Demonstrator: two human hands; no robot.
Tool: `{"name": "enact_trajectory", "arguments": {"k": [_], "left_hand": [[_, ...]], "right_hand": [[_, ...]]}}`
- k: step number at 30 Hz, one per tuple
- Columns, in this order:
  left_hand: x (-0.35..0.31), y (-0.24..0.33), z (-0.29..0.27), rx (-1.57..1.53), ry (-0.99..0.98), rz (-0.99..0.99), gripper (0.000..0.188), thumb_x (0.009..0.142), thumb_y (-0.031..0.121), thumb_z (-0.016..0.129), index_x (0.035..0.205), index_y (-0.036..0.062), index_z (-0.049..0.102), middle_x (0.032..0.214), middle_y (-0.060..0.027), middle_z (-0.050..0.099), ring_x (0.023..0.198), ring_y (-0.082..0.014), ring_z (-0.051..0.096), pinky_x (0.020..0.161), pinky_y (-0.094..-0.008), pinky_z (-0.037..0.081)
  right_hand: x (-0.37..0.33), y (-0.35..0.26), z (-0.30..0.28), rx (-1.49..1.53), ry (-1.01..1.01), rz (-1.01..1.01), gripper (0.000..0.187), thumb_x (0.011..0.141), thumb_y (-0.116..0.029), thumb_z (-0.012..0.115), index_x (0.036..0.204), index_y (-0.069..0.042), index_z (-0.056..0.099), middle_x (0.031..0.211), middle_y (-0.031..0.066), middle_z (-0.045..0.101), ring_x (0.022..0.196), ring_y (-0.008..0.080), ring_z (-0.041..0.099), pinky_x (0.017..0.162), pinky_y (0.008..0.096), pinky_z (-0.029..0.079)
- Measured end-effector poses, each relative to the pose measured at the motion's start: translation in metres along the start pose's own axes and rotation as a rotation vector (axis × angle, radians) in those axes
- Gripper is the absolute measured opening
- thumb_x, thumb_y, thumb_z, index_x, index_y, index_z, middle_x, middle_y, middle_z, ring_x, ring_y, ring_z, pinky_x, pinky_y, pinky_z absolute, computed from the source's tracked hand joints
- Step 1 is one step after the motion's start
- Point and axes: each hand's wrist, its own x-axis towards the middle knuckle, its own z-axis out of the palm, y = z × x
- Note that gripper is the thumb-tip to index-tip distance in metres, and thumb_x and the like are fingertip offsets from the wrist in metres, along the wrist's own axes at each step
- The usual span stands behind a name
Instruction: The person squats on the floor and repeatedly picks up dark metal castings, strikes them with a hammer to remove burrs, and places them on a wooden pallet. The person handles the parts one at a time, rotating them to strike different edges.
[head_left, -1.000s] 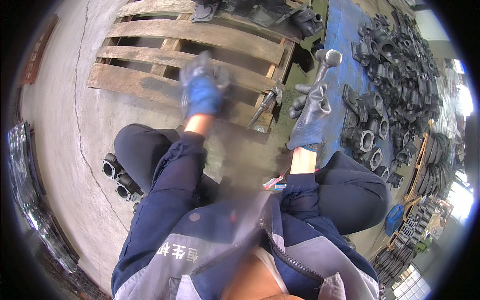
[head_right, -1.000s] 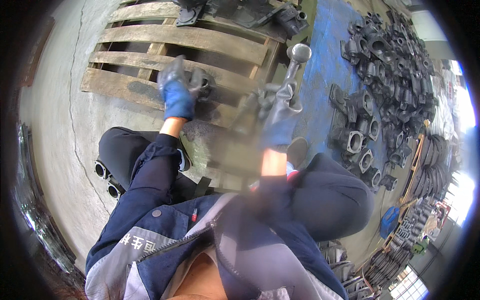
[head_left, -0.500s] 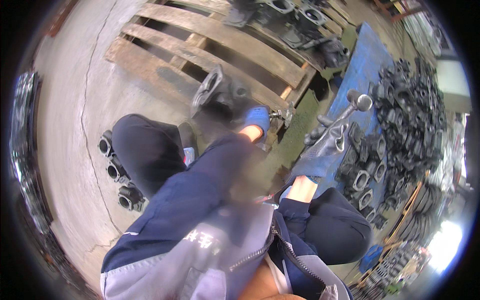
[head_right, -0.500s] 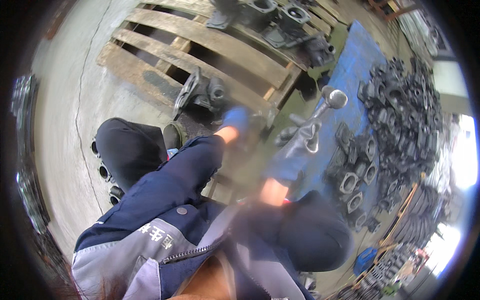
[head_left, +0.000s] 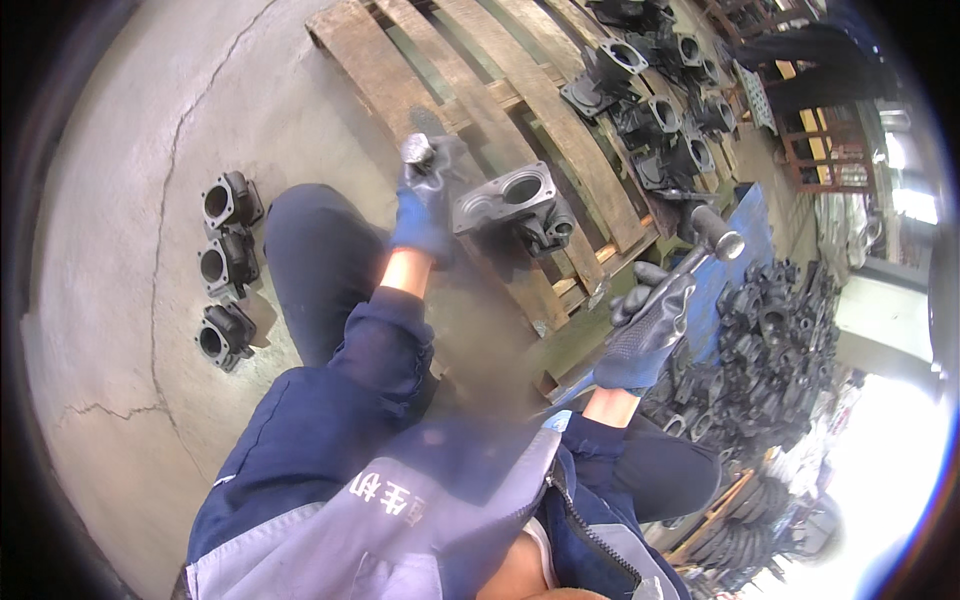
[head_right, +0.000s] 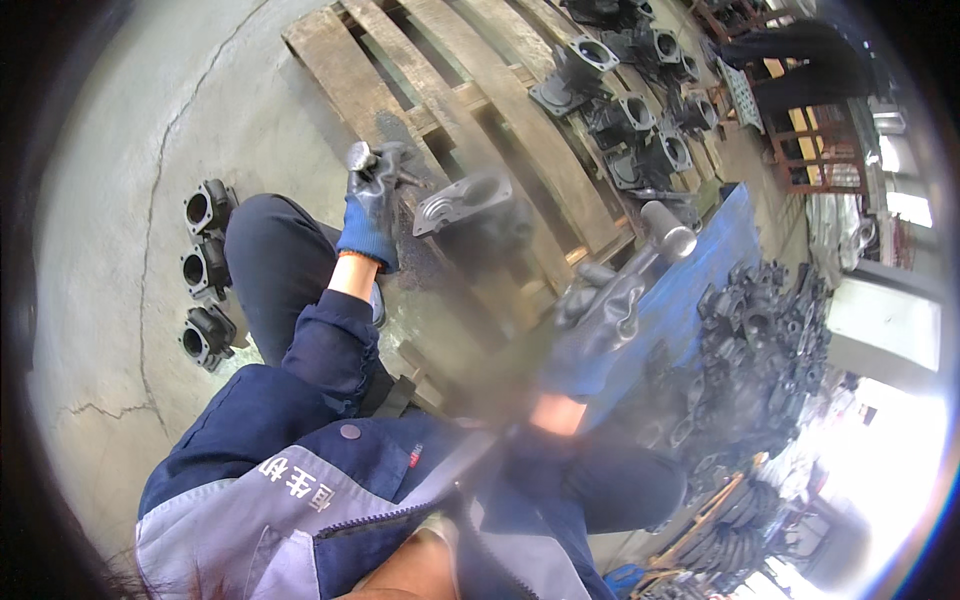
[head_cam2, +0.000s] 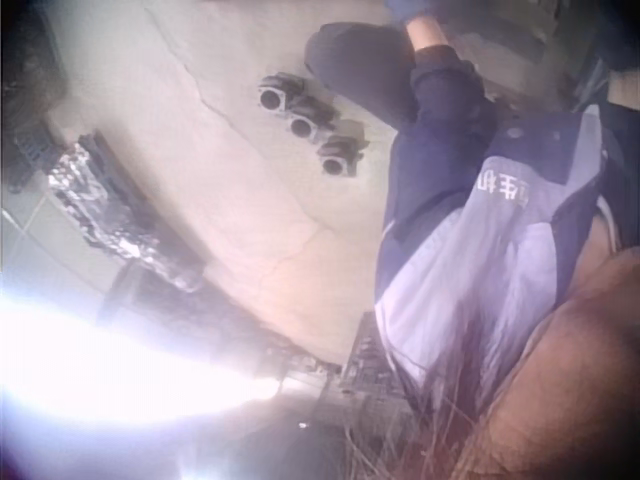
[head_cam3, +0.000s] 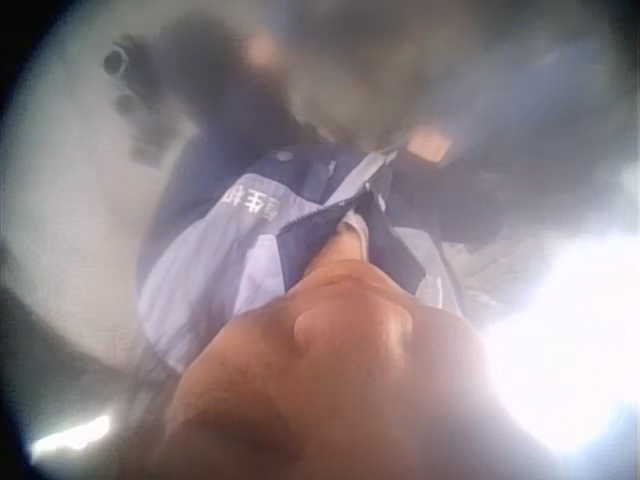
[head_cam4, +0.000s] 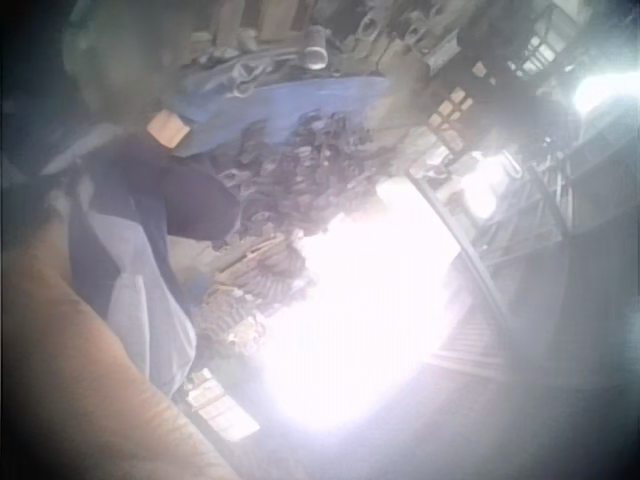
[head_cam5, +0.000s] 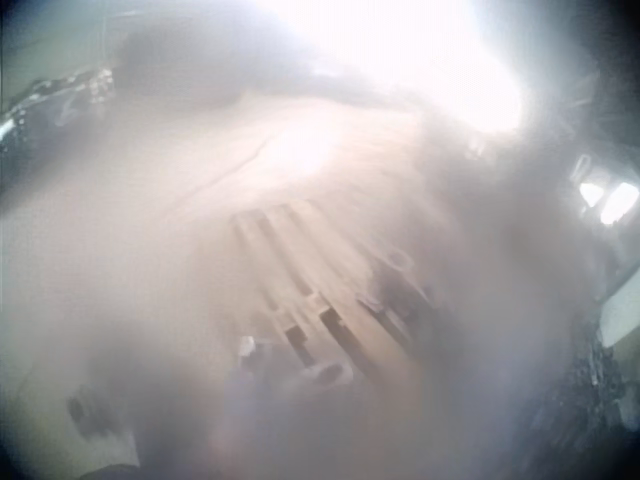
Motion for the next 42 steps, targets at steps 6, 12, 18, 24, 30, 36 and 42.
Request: {"name": "enact_trajectory", "arguments": {"k": [6,12,18,24,30,36,42], "left_hand": [[0.01,-0.053,-0.023,-0.035,0.252,-0.066,0.014,0.092,0.002,0.064,0.105,0.0053,0.063,0.09,-0.0024,0.066,0.082,-0.0137,0.064,0.066,-0.0283,0.053],[0.002,-0.059,-0.023,0.128,0.097,-0.18,0.018,0.094,0.0,0.059,0.106,0.0087,0.069,0.101,0.0014,0.067,0.084,-0.0081,0.057,0.073,-0.0253,0.05],[-0.017,-0.054,-0.015,-0.034,0.09,-0.27,0.022,0.09,0.008,0.069,0.112,0.008,0.067,0.098,-0.0007,0.069,0.078,-0.0103,0.061,0.064,-0.0275,0.052],[-0.013,-0.076,-0.03,-0.11,0.016,-0.416,0.023,0.081,0.009,0.076,0.103,0.0043,0.072,0.092,-0.0022,0.072,0.077,-0.0098,0.063,0.068,-0.0275,0.052],[-0.016,-0.071,-0.027,0.372,-0.198,-0.235,0.027,0.079,0.008,0.075,0.106,0.0037,0.071,0.096,-0.0046,0.072,0.085,-0.0117,0.063,0.077,-0.029,0.052],[0.001,-0.114,-0.027,0.149,-0.18,-0.423,0.036,0.08,-0.006,0.068,0.115,0.0051,0.068,0.104,-0.0029,0.071,0.092,-0.0102,0.061,0.084,-0.0276,0.05],[0.017,-0.142,-0.029,0.703,-0.349,-0.159,0.036,0.08,-0.015,0.06,0.108,0.0047,0.069,0.102,-0.0021,0.071,0.09,-0.0104,0.06,0.081,-0.028,0.051]], "right_hand": [[0.0,0.032,0.012,-0.184,-0.063,-0.11,0.063,0.098,-0.058,0.048,0.097,0.004,0.06,0.055,0.0003,0.046,0.044,0.0121,0.044,0.045,0.025,0.039],[-0.009,0.037,0.007,-0.224,-0.242,0.078,0.063,0.096,-0.058,0.052,0.095,0.004,0.061,0.052,0.0006,0.045,0.041,0.0127,0.044,0.042,0.0268,0.04],[-0.024,0.033,0.015,-0.345,-0.214,0.042,0.064,0.095,-0.06,0.051,0.093,0.003,0.061,0.051,0.0006,0.044,0.041,0.0129,0.044,0.042,0.027,0.039],[-0.03,0.028,0.016,-0.271,-0.364,0.023,0.065,0.093,-0.061,0.054,0.094,0.004,0.061,0.052,0.0005,0.044,0.041,0.0125,0.044,0.041,0.0271,0.038],[-0.018,0.04,0.005,-0.205,-0.461,0.084,0.06,0.092,-0.056,0.061,0.1,0.004,0.062,0.056,0.0031,0.05,0.043,0.0117,0.046,0.039,0.0254,0.036],[-0.015,0.023,0.038,-0.445,-0.648,0.116,0.045,0.096,-0.042,0.059,0.108,0.001,0.062,0.067,0.0057,0.06,0.045,0.0102,0.049,0.039,0.0241,0.039],[-0.052,-0.065,0.079,-0.067,-0.75,-0.483,0.053,0.093,-0.049,0.06,0.104,0.003,0.062,0.065,0.0042,0.059,0.047,0.0108,0.049,0.042,0.0224,0.038]]}}
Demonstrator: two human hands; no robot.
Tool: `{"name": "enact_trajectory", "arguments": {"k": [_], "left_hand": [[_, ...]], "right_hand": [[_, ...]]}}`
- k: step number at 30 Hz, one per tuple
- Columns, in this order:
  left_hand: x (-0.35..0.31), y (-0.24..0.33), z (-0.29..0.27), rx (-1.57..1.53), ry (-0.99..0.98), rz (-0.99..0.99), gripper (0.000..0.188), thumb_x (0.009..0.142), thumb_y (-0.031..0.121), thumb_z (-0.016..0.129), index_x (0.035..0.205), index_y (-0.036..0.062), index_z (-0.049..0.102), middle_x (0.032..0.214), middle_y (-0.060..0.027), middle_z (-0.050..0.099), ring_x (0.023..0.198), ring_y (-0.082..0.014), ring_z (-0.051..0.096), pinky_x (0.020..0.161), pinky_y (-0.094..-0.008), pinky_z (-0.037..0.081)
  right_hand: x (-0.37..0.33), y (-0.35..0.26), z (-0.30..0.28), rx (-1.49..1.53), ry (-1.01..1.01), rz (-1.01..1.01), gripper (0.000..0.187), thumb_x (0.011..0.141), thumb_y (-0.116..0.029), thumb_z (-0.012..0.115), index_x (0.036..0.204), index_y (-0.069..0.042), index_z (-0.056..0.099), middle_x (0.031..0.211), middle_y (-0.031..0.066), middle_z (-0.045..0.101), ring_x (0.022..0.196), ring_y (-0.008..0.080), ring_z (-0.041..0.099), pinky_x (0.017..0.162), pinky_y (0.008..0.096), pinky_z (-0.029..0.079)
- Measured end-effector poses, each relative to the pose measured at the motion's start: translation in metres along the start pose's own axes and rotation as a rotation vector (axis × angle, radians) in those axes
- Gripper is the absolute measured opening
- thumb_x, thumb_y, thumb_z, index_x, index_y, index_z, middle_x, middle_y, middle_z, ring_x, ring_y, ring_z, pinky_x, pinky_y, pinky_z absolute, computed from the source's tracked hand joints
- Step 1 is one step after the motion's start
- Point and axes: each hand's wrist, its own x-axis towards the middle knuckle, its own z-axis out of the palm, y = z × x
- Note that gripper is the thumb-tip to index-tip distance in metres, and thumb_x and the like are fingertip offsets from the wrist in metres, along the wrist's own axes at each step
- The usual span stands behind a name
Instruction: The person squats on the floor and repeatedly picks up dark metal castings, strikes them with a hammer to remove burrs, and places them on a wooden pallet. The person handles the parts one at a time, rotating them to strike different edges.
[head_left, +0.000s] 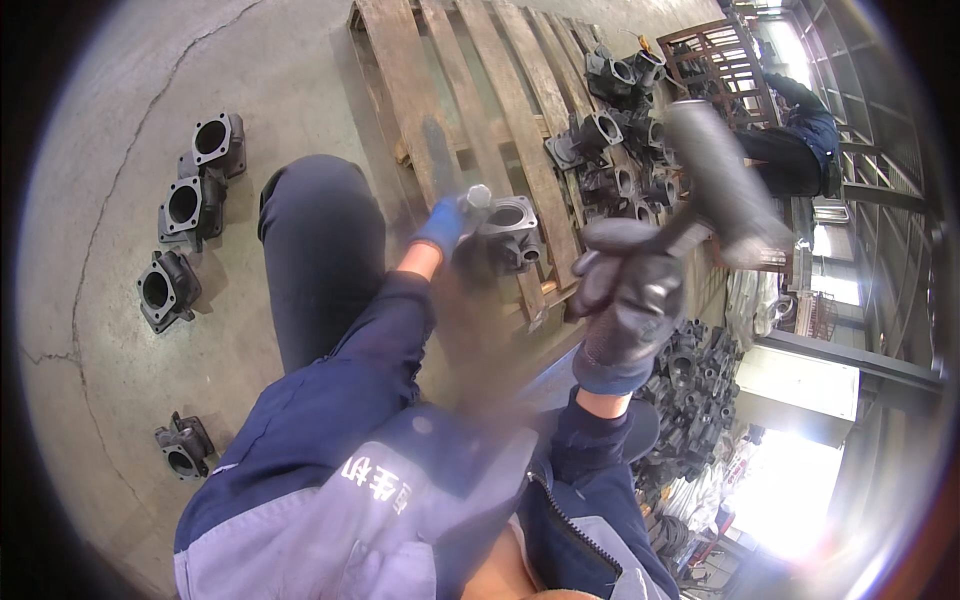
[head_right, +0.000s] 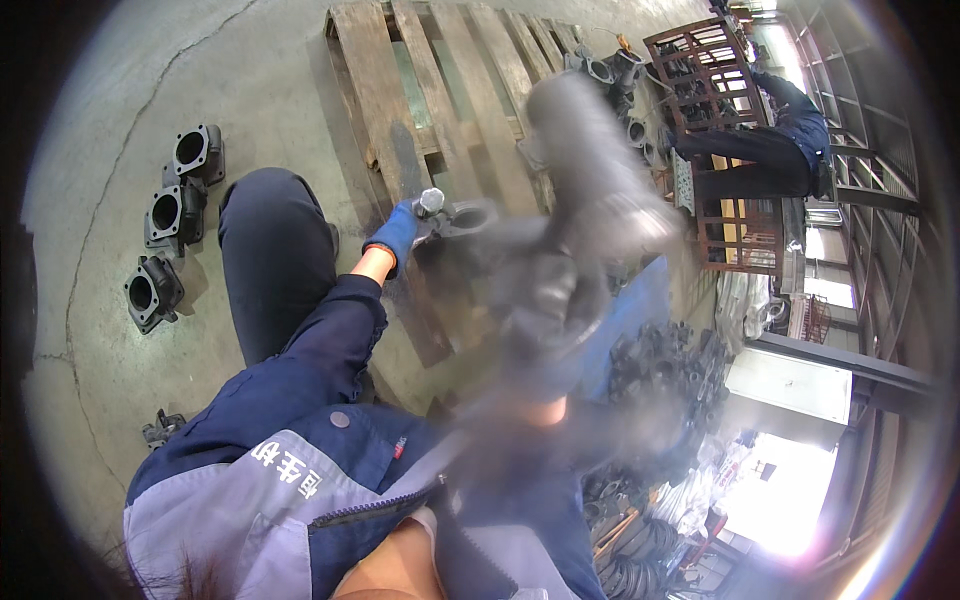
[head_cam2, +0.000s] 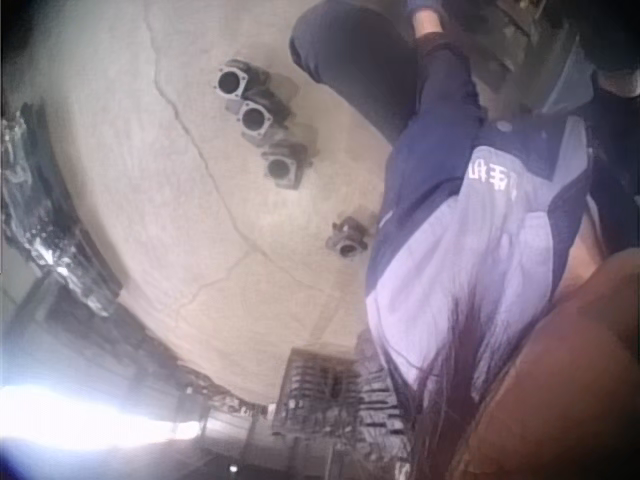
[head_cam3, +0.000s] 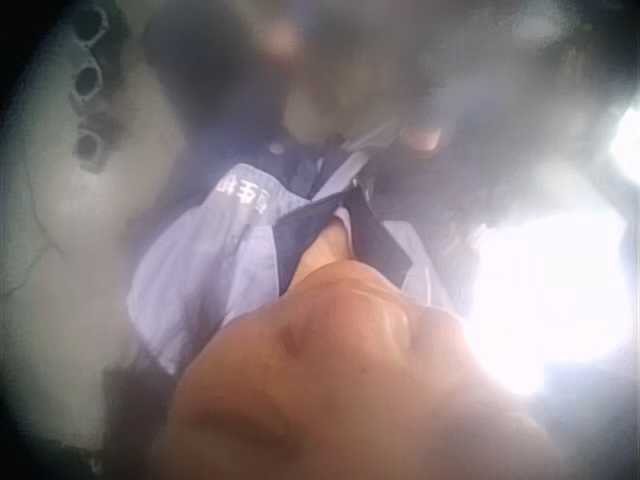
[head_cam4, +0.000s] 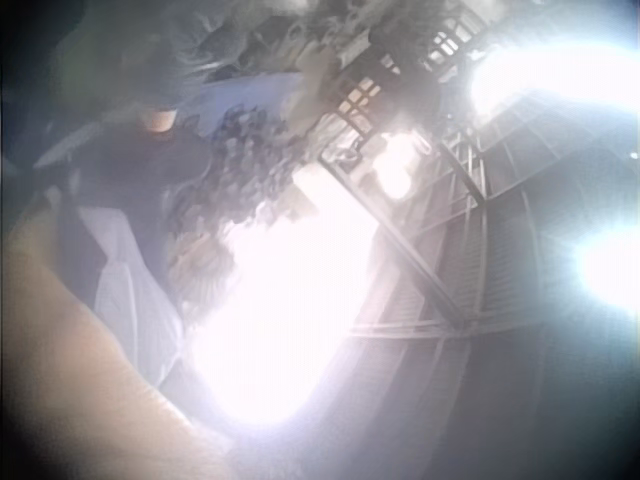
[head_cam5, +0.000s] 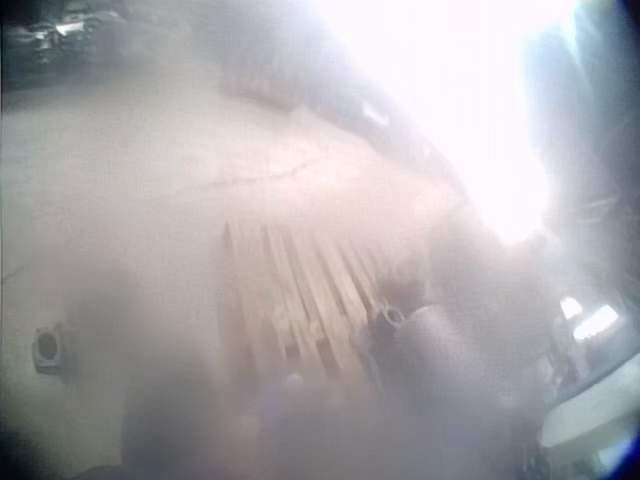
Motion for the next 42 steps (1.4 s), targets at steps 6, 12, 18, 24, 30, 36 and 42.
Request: {"name": "enact_trajectory", "arguments": {"k": [6,12,18,24,30,36,42], "left_hand": [[-0.034,0.035,-0.012,-0.079,0.111,-0.058,0.029,0.08,0.004,0.068,0.109,0.0048,0.07,0.1,-0.0049,0.072,0.089,-0.0136,0.062,0.08,-0.0312,0.052],[-0.031,0.021,-0.048,-1.295,0.231,-0.17,0.021,0.085,0.0,0.067,0.103,0.0095,0.07,0.087,-0.0043,0.068,0.071,-0.0134,0.06,0.062,-0.0319,0.052],[-0.039,0.043,-0.056,-1.442,0.121,-0.152,0.025,0.086,-0.003,0.062,0.109,0.0062,0.065,0.092,-0.0067,0.068,0.075,-0.0186,0.064,0.063,-0.0333,0.054],[-0.055,0.081,-0.055,-1.388,0.234,-0.574,0.024,0.088,-0.008,0.055,0.108,0.0013,0.065,0.096,-0.0082,0.066,0.079,-0.0176,0.061,0.07,-0.0322,0.051],[-0.049,0.052,-0.042,-0.585,0.044,-0.238,0.027,0.082,-0.007,0.069,0.107,0.0017,0.067,0.096,-0.0073,0.07,0.08,-0.0183,0.062,0.075,-0.0299,0.055],[-0.021,0.0,-0.015,0.029,0.035,0.082,0.037,0.083,-0.017,0.056,0.114,0.0017,0.066,0.101,-0.009,0.07,0.088,-0.0208,0.064,0.081,-0.0336,0.054],[-0.02,-0.004,-0.014,-0.074,0.01,0.047,0.025,0.083,-0.003,0.069,0.104,0.0095,0.072,0.087,-0.0012,0.072,0.071,-0.012,0.059,0.063,-0.0268,0.05]], "right_hand": [[-0.014,0.127,0.024,-0.619,-0.054,0.065,0.018,0.094,-0.021,0.061,0.102,-0.005,0.062,0.069,0.0011,0.059,0.049,0.008,0.047,0.043,0.021,0.037],[-0.035,0.165,-0.032,0.422,0.117,0.682,0.015,0.099,-0.02,0.054,0.096,-0.007,0.061,0.063,-0.0013,0.054,0.045,0.0062,0.044,0.039,0.0215,0.032],[-0.039,0.123,-0.027,-0.171,0.048,0.497,0.038,0.102,-0.04,0.048,0.093,-0.005,0.061,0.052,0.0004,0.048,0.04,0.0094,0.043,0.039,0.0244,0.032],[-0.053,0.128,-0.015,-0.153,0.098,0.562,0.049,0.101,-0.049,0.049,0.093,-0.002,0.063,0.052,0.0007,0.048,0.041,0.0097,0.044,0.042,0.0244,0.034],[-0.058,0.121,-0.019,-0.07,0.071,0.517,0.05,0.1,-0.049,0.051,0.095,-0.001,0.063,0.051,0.0009,0.048,0.041,0.0096,0.044,0.041,0.0244,0.033],[-0.042,0.095,0.001,-0.056,0.076,0.583,0.038,0.099,-0.039,0.053,0.1,-0.002,0.062,0.066,0.0061,0.06,0.043,0.011,0.049,0.04,0.0249,0.039],[0.006,-0.005,0.017,0.082,0.081,-0.103,0.05,0.08,-0.037,0.066,0.106,0.005,0.058,0.089,0.0182,0.066,0.049,0.0192,0.055,0.047,0.029,0.047]]}}
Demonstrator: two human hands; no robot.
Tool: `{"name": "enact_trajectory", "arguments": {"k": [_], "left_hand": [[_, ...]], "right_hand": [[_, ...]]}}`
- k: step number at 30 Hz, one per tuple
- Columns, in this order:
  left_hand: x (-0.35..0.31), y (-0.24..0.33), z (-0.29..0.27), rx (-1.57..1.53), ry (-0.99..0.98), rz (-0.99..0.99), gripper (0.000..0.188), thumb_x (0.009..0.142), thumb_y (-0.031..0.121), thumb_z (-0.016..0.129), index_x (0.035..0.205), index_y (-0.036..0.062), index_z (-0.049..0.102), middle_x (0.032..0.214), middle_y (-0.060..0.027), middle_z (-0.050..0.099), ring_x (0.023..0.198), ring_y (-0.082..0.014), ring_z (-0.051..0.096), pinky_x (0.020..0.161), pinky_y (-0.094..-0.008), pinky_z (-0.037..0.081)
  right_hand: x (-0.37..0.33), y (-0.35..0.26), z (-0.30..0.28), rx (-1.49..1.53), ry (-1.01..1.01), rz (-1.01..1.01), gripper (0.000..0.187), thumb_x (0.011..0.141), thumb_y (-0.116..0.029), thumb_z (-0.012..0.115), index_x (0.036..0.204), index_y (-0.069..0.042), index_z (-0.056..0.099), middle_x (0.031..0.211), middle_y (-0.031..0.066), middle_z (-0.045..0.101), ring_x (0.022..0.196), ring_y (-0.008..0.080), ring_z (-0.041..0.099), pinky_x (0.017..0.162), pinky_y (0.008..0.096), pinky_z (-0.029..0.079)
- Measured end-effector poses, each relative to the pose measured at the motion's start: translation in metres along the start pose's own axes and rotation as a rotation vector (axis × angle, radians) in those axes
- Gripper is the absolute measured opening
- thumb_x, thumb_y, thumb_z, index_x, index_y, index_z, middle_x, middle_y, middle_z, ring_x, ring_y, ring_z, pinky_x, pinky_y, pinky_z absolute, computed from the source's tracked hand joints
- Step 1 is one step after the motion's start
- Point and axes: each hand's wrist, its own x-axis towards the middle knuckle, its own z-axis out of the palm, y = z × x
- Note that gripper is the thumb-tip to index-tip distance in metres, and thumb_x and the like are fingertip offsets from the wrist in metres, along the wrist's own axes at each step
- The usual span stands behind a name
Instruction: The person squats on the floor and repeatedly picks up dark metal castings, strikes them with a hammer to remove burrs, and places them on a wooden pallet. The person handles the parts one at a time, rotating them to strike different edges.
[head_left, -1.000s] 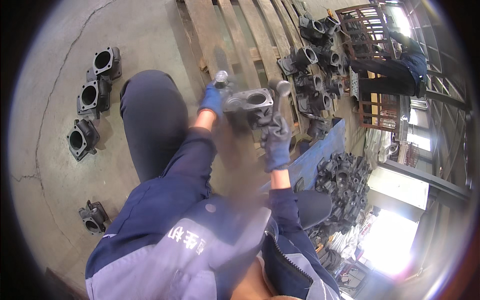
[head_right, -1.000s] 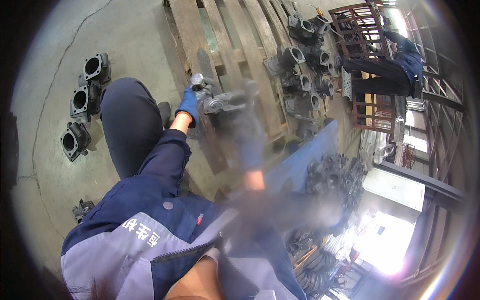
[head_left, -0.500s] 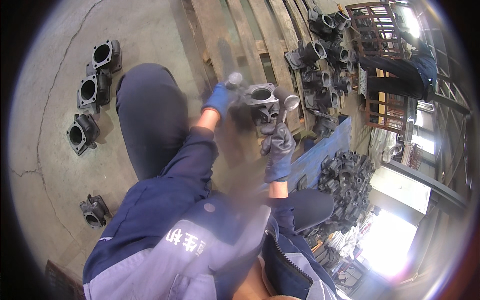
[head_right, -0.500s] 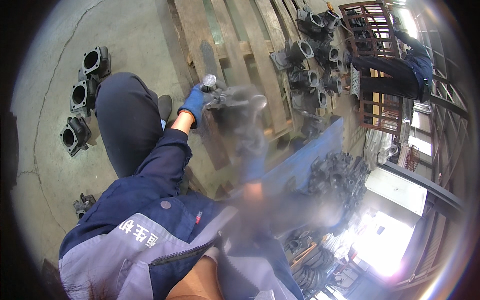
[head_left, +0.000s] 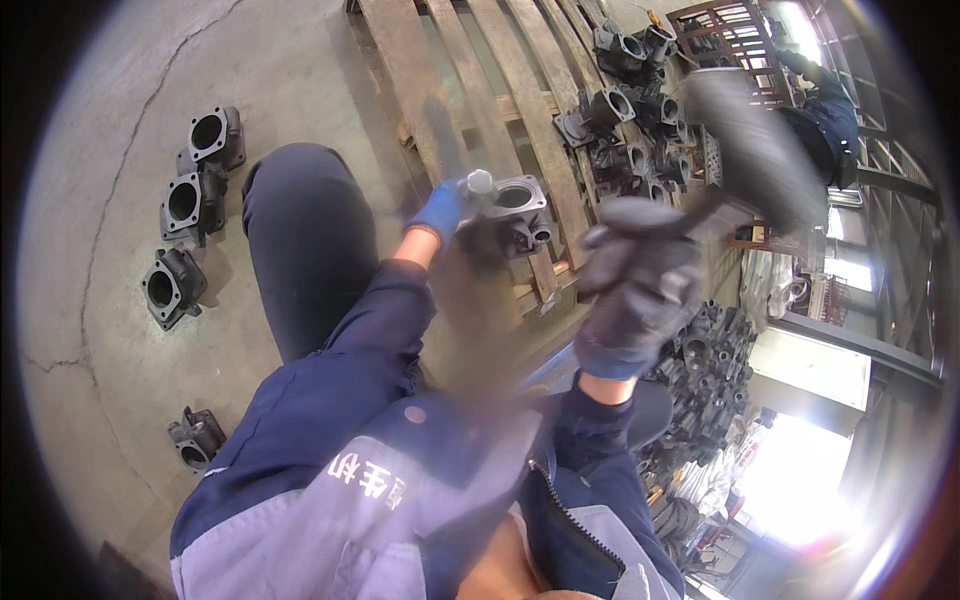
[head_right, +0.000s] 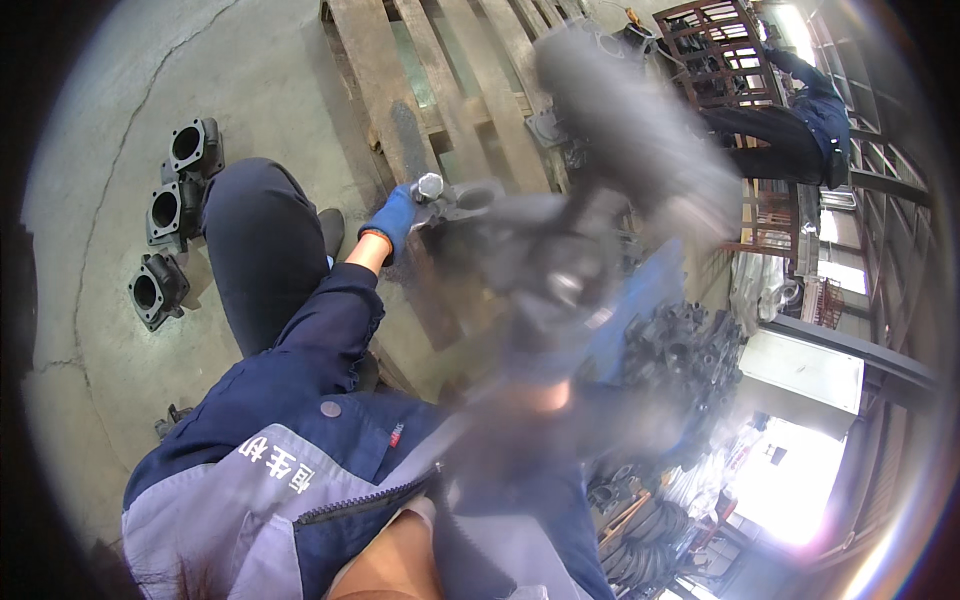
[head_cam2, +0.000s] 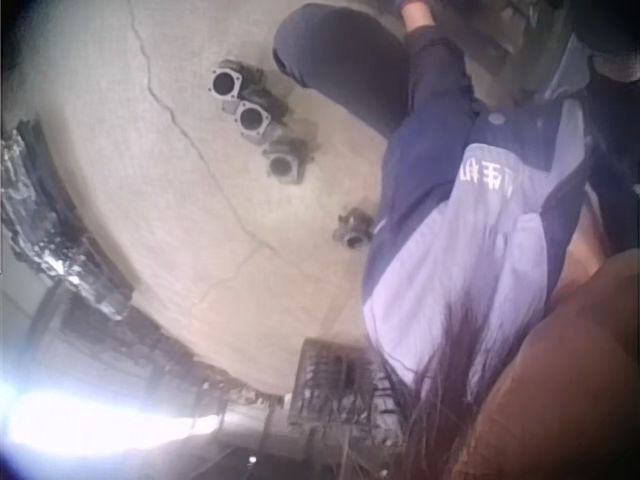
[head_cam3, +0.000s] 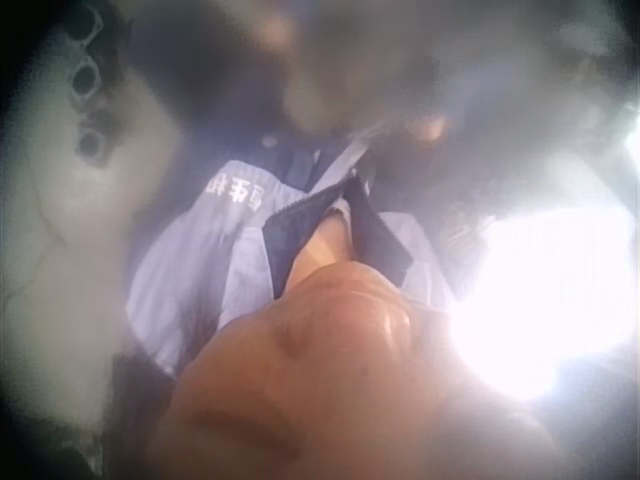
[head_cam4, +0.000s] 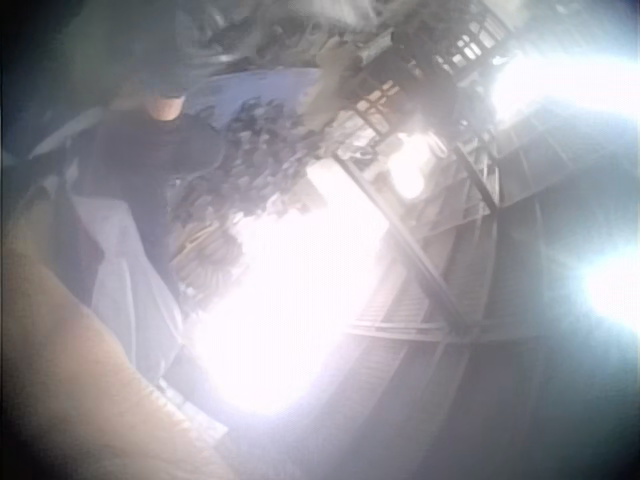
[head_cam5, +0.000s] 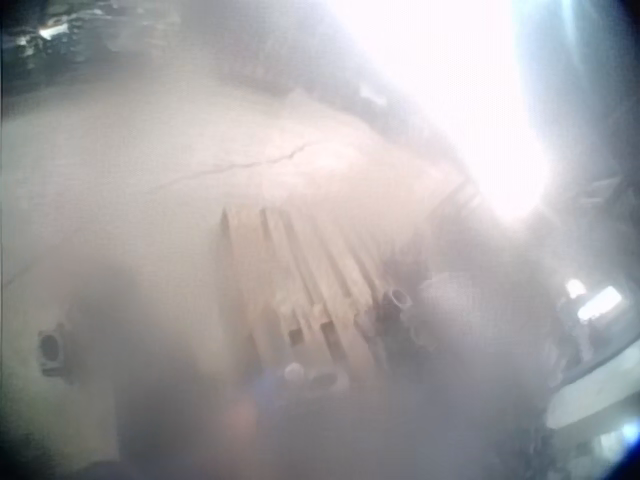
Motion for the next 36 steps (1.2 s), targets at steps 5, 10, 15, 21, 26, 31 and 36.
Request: {"name": "enact_trajectory", "arguments": {"k": [5,10,15,21,26,31,36], "left_hand": [[-0.008,0.031,-0.008,0.175,0.02,-0.013,0.024,0.084,-0.003,0.067,0.104,0.0101,0.072,0.09,-0.001,0.071,0.079,-0.0132,0.063,0.074,-0.0283,0.053],[-0.019,0.039,-0.028,-0.125,0.083,-0.016,0.023,0.084,-0.003,0.064,0.106,0.0026,0.068,0.095,-0.0056,0.069,0.083,-0.0142,0.062,0.077,-0.0302,0.052],[-0.014,0.035,-0.037,-0.773,0.156,-0.203,0.019,0.082,0.002,0.071,0.101,0.0019,0.069,0.09,-0.0041,0.069,0.078,-0.0133,0.059,0.069,-0.033,0.052],[-0.012,0.021,-0.025,-0.526,0.136,-0.27,0.035,0.075,0.006,0.082,0.107,0.0015,0.067,0.093,-0.0048,0.07,0.079,-0.0132,0.059,0.071,-0.0319,0.052],[-0.01,0.017,-0.022,-0.338,0.04,-0.186,0.025,0.074,0.002,0.08,0.099,0.0063,0.074,0.089,-0.0046,0.071,0.081,-0.0129,0.061,0.073,-0.0313,0.052],[-0.012,0.026,-0.023,-0.589,-0.048,-0.19,0.025,0.075,0.002,0.076,0.099,0.0101,0.076,0.092,-0.0053,0.073,0.082,-0.014,0.065,0.074,-0.0302,0.053],[-0.01,0.022,-0.025,-0.198,-0.118,-0.112,0.025,0.077,0.003,0.074,0.101,0.0107,0.075,0.093,-0.0041,0.073,0.083,-0.0137,0.065,0.075,-0.0298,0.053]], "right_hand": [[-0.027,0.079,-0.001,-0.334,-0.053,-0.105,0.027,0.089,-0.022,0.061,0.109,-0.004,0.057,0.087,0.005,0.062,0.056,0.0131,0.053,0.052,0.0247,0.046],[-0.071,0.193,-0.043,-0.285,-0.058,0.685,0.019,0.097,-0.018,0.053,0.11,-0.007,0.059,0.093,0.0047,0.061,0.073,0.0129,0.057,0.061,0.0252,0.049],[-0.083,0.159,-0.063,-0.08,0.02,0.568,0.014,0.096,-0.015,0.049,0.106,-0.009,0.058,0.088,0.0026,0.064,0.054,0.0072,0.05,0.042,0.0223,0.039],[-0.078,0.122,-0.047,-0.425,0.026,0.589,0.019,0.097,-0.018,0.049,0.106,-0.004,0.059,0.088,0.006,0.066,0.049,0.0074,0.049,0.038,0.0224,0.037],[-0.08,0.109,-0.039,-0.26,0.117,0.663,0.02,0.097,-0.019,0.049,0.103,-0.004,0.06,0.075,0.0036,0.06,0.048,0.008,0.048,0.038,0.0233,0.037],[-0.081,0.11,-0.033,-0.37,0.108,0.562,0.02,0.097,-0.019,0.049,0.101,-0.003,0.061,0.073,0.0026,0.058,0.048,0.0082,0.048,0.038,0.0236,0.038],[-0.084,0.117,-0.038,-0.496,0.04,0.448,0.021,0.097,-0.02,0.049,0.096,-0.003,0.061,0.074,0.003,0.059,0.047,0.0077,0.047,0.038,0.0235,0.037]]}}
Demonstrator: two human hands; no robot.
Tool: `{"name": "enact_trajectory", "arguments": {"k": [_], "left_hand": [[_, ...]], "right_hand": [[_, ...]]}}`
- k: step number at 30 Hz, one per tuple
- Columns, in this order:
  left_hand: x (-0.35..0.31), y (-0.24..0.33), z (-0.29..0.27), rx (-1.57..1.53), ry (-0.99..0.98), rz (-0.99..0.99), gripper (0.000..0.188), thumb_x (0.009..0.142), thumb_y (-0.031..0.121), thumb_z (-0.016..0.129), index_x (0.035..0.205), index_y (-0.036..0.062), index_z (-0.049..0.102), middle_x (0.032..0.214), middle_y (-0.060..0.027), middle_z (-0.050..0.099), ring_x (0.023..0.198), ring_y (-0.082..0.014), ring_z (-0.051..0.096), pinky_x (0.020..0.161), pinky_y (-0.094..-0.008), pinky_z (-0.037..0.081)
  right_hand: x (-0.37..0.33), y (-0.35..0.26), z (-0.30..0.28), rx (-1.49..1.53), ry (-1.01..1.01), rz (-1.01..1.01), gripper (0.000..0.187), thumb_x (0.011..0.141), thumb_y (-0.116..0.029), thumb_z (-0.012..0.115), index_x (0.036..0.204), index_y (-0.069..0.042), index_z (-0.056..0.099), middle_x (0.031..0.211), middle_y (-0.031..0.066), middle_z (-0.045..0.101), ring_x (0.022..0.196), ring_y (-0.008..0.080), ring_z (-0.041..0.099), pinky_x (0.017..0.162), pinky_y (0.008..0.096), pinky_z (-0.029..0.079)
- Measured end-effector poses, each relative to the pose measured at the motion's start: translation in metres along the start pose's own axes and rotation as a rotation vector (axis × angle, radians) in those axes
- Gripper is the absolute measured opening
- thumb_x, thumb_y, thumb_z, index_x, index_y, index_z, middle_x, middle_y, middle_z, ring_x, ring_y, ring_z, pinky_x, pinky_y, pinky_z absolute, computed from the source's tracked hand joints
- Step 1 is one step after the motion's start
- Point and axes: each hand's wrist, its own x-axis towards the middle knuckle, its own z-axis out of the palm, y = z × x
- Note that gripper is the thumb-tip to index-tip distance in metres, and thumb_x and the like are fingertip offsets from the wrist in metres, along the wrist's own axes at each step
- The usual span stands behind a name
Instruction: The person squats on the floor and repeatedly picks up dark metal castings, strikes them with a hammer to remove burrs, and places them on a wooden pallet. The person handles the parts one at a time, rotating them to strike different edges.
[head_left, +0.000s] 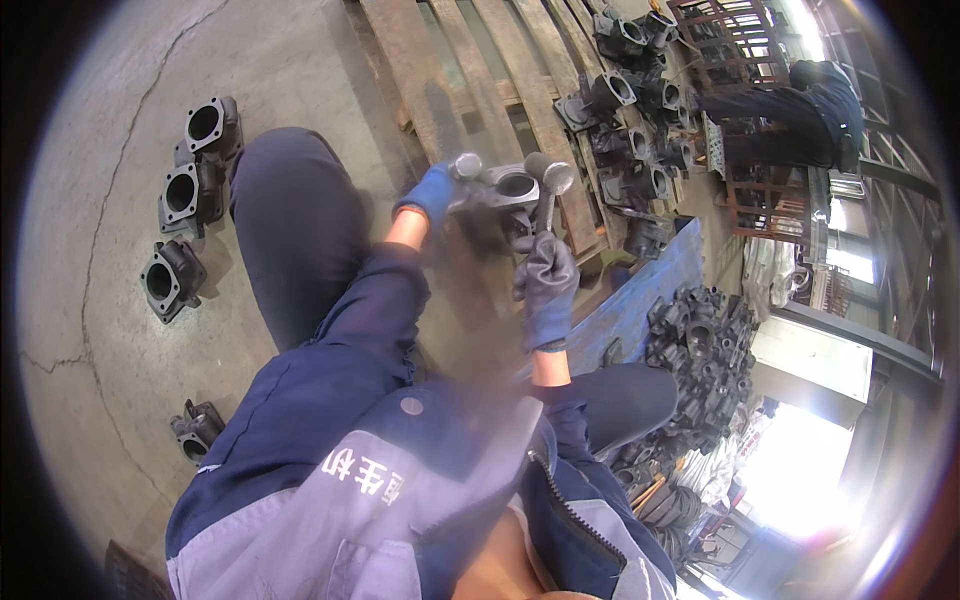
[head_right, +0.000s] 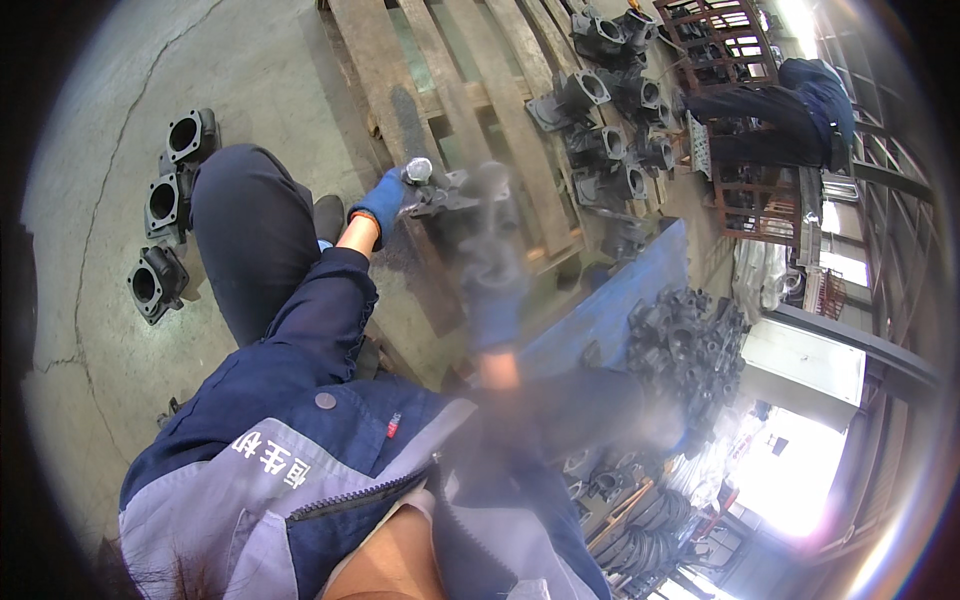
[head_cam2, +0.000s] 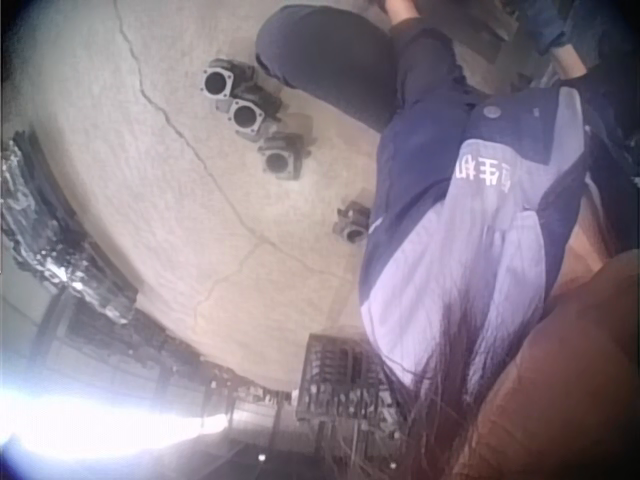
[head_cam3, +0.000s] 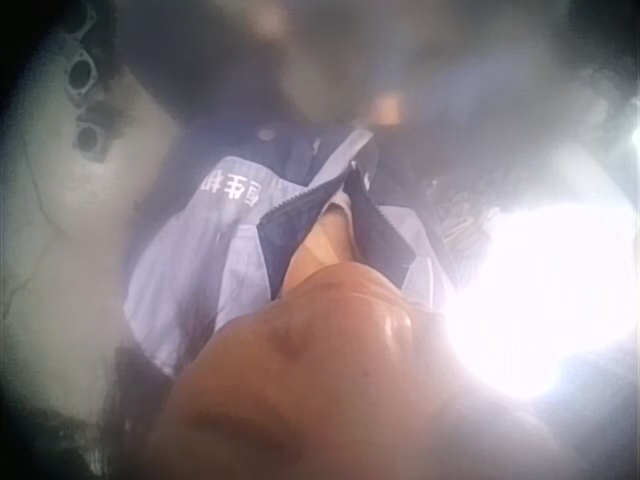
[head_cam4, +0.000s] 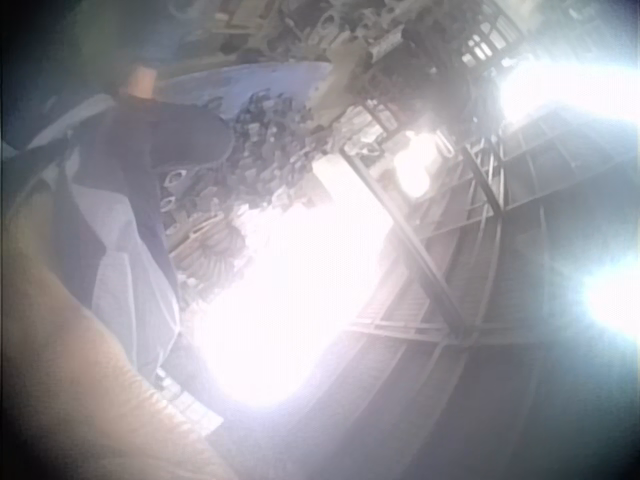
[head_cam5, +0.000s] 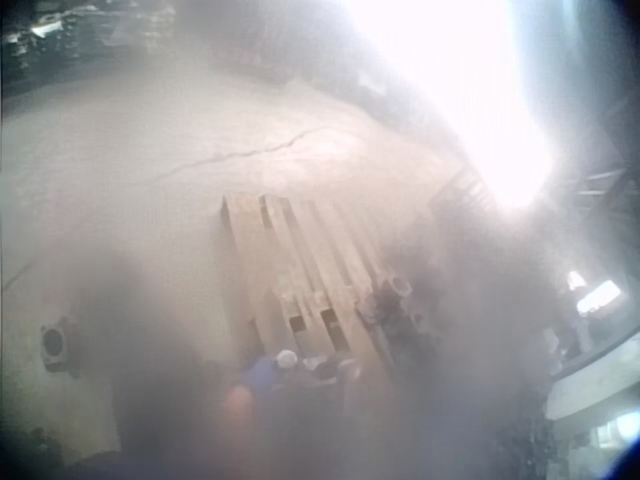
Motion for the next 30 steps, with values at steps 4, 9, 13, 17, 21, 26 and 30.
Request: {"name": "enact_trajectory", "arguments": {"k": [4,9,13,17,21,26,30], "left_hand": [[0.003,-0.004,-0.001,-0.339,-0.151,0.05,0.027,0.079,0.005,0.075,0.104,0.0114,0.074,0.095,-0.0031,0.073,0.085,-0.0128,0.063,0.078,-0.0313,0.053],[0.001,-0.001,0.005,0.1,-0.129,0.125,0.036,0.078,0.005,0.077,0.113,0.0094,0.071,0.101,-0.0029,0.072,0.093,-0.0104,0.06,0.086,-0.0319,0.051],[0.005,0.0,0.006,-0.023,-0.1,-0.068,0.038,0.083,0.003,0.071,0.121,0.0073,0.067,0.111,-0.0037,0.069,0.098,-0.0128,0.06,0.089,-0.0329,0.05],[0.0,0.004,0.004,-0.32,-0.145,-0.151,0.035,0.085,0.001,0.066,0.12,0.0039,0.067,0.111,-0.0046,0.069,0.098,-0.0133,0.06,0.089,-0.0338,0.05],[-0.019,0.023,0.001,-0.096,-0.142,0.072,0.032,0.084,-0.001,0.066,0.115,0.0039,0.068,0.106,-0.0036,0.069,0.093,-0.0157,0.063,0.085,-0.0353,0.052],[-0.018,0.03,-0.009,-0.042,0.064,-0.003,0.026,0.081,0.004,0.074,0.106,0.0042,0.068,0.1,-0.0051,0.07,0.09,-0.0165,0.065,0.079,-0.0339,0.054],[0.017,-0.003,-0.019,-0.356,-0.07,0.148,0.04,0.073,0.0,0.08,0.11,0.0042,0.067,0.098,-0.0039,0.07,0.086,-0.014,0.064,0.077,-0.033,0.055]], "right_hand": [[-0.006,0.002,0.001,0.096,-0.039,0.087,0.022,0.098,-0.022,0.051,0.095,-0.002,0.06,0.078,0.0044,0.061,0.047,0.0075,0.048,0.038,0.0233,0.036],[0.002,-0.033,0.002,0.223,-0.064,0.164,0.023,0.098,-0.024,0.052,0.094,-0.002,0.06,0.073,0.0053,0.061,0.046,0.0078,0.048,0.037,0.0238,0.035],[0.025,-0.093,-0.023,0.479,-0.006,-0.134,0.033,0.094,-0.032,0.06,0.096,0.0,0.06,0.067,0.0044,0.058,0.046,0.0083,0.048,0.04,0.0242,0.038],[0.016,-0.108,-0.029,0.412,-0.002,-0.672,0.036,0.092,-0.033,0.063,0.098,0.002,0.061,0.075,0.0072,0.06,0.05,0.011,0.051,0.048,0.0242,0.043],[0.011,-0.028,0.032,0.066,-0.086,-0.117,0.023,0.094,-0.023,0.059,0.1,-0.001,0.063,0.085,0.008,0.064,0.057,0.013,0.055,0.052,0.0254,0.046],[0.014,0.035,0.028,0.298,-0.151,0.56,0.019,0.1,-0.02,0.053,0.107,-0.005,0.062,0.077,0.0017,0.061,0.052,0.0101,0.051,0.043,0.0272,0.044],[0.004,0.01,0.0,0.615,-0.085,0.388,0.025,0.1,-0.027,0.051,0.103,-0.004,0.06,0.068,0.0004,0.054,0.048,0.0073,0.047,0.04,0.0234,0.038]]}}
